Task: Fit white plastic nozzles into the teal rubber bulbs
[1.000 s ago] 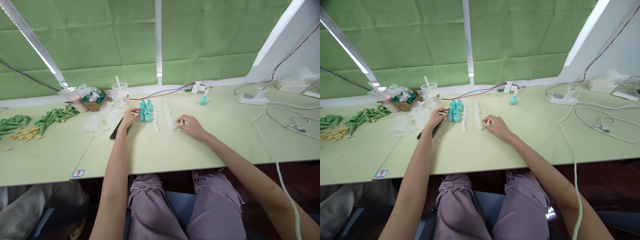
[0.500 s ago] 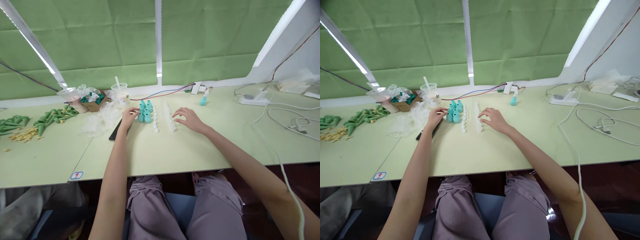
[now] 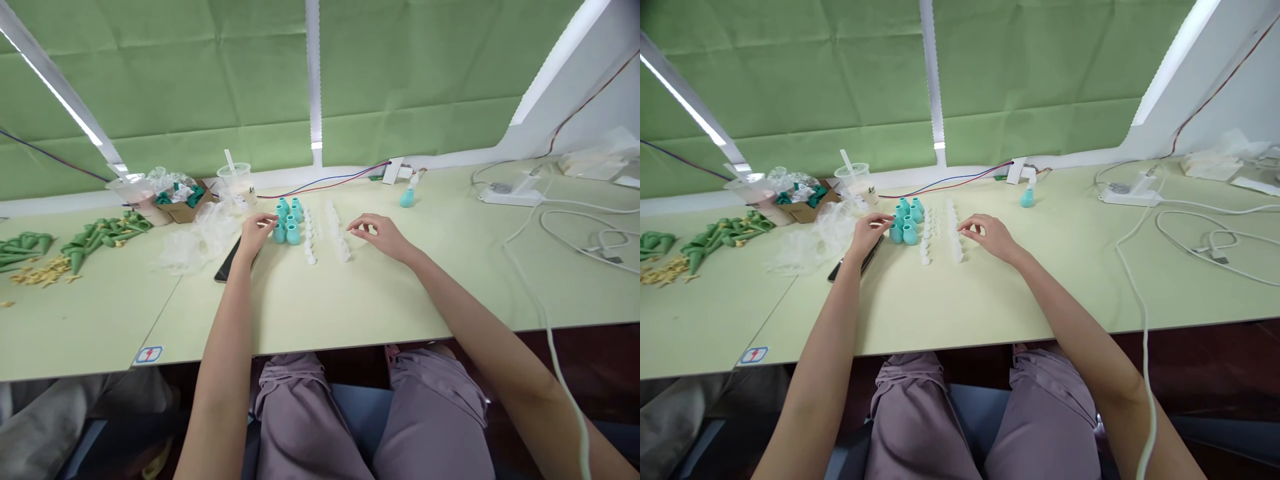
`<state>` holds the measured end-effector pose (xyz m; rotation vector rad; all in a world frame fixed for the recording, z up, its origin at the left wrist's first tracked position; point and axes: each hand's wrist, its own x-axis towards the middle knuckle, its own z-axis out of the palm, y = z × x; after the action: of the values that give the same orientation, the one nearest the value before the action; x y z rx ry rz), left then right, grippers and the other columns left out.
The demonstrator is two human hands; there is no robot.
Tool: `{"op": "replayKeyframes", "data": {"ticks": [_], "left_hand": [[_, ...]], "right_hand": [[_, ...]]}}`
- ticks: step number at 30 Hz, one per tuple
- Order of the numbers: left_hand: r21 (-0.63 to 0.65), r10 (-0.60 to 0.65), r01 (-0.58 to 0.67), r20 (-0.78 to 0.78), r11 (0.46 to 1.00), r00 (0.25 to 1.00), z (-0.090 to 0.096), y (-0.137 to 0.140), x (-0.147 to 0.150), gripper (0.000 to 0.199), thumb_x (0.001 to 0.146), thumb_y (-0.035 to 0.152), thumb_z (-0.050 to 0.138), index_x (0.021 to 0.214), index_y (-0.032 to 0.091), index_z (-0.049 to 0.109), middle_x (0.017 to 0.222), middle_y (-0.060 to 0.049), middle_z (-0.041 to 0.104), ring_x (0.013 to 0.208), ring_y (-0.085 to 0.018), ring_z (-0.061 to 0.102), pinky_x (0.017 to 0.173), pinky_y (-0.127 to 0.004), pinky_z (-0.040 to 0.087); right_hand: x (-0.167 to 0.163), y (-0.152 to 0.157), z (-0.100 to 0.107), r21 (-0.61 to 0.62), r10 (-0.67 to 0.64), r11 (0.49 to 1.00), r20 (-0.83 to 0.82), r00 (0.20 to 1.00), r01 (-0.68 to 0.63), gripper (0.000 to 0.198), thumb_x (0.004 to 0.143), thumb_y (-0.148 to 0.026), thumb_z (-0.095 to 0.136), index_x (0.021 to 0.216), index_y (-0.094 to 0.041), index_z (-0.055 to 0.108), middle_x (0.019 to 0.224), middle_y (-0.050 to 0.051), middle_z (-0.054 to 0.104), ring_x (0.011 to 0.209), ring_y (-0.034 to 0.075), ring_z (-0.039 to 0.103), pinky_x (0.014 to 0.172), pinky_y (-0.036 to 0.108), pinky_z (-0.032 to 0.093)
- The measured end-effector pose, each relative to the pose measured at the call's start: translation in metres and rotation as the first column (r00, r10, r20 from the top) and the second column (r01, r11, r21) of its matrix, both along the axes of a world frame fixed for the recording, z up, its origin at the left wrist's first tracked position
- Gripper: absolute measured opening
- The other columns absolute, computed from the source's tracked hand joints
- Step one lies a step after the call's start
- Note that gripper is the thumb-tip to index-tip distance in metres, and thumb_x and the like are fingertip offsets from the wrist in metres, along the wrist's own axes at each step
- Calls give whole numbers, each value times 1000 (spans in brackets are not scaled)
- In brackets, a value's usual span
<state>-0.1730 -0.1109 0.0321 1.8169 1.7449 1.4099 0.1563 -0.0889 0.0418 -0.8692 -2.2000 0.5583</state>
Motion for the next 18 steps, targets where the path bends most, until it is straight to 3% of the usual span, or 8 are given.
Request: {"op": "replayKeyframes", "data": {"ticks": [12, 18], "left_hand": [[-16, -10, 9, -105, 1000, 994, -2, -1, 2, 27, 68, 40, 70, 89, 22, 71, 100, -4, 69, 90, -19, 60, 79, -31, 46], [13, -8, 9, -131, 1000, 991, -4, 0, 4, 26, 70, 40, 69, 89, 23, 71, 101, -3, 68, 92, -18, 59, 80, -31, 45]], "right_hand": [[-7, -2, -12, 13, 40, 999, 105, 994, -42, 21, 88, -37, 52, 90, -24, 69, 92, 3, 67, 77, 17, 52, 77, 31, 38], [-18, -8, -8, 202, 15, 979, 132, 991, -41, 22, 88, -40, 53, 92, -24, 69, 104, 6, 64, 95, 22, 51, 83, 34, 35]]}}
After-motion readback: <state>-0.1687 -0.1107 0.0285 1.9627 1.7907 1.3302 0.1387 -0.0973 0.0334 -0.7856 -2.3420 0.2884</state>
